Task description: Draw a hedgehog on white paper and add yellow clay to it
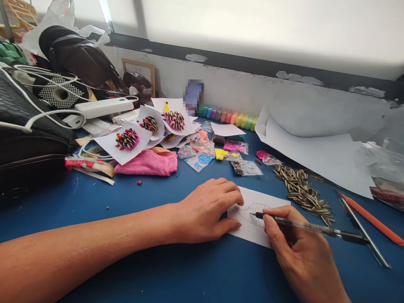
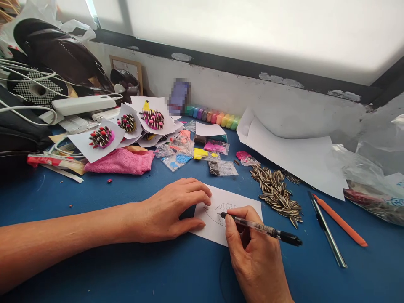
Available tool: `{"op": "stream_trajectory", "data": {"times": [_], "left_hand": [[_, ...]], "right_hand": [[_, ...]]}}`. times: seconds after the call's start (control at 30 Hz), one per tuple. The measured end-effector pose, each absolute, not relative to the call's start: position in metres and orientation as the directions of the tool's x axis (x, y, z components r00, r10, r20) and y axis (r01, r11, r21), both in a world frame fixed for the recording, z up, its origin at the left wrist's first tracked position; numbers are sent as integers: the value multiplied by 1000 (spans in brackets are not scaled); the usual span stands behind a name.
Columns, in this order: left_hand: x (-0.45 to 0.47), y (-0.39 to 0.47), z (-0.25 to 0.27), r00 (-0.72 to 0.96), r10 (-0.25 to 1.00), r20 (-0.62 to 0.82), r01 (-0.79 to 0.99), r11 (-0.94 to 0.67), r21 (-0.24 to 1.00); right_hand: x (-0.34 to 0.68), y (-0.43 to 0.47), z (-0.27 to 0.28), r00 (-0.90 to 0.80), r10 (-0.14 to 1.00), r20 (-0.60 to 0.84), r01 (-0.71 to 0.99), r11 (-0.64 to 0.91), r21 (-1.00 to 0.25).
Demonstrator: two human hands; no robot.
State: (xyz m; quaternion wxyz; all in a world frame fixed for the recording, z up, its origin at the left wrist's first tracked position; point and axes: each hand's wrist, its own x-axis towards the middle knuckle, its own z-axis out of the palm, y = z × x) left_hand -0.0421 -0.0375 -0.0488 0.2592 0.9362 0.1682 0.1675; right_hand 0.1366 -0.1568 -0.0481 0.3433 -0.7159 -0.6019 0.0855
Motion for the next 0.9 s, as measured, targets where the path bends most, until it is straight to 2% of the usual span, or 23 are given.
{"op": "stream_trajectory", "data": {"times": [0.1,0.23,0.37,0.53,0.63,0.77,0.9], "left_hand": [[-42,-37,-48,890,396,224,223,-808,545],[-43,-38,-47,894,388,224,215,-811,543],[-44,-38,-47,896,373,242,198,-823,533],[-45,-38,-53,874,380,302,165,-818,551],[-45,-37,-57,823,430,372,156,-800,579],[-43,-32,-57,734,474,487,124,-798,590],[-43,-25,-56,704,501,503,141,-793,593]], "right_hand": [[140,-156,-46,248,927,282,793,-27,-608],[143,-157,-38,379,871,312,753,-94,-651],[152,-161,-29,366,869,333,784,-95,-613],[157,-168,-20,478,826,299,740,-196,-644],[160,-170,-16,470,838,277,704,-167,-690],[170,-171,-12,418,868,268,710,-128,-693],[175,-171,-10,422,854,305,691,-86,-718]]}}
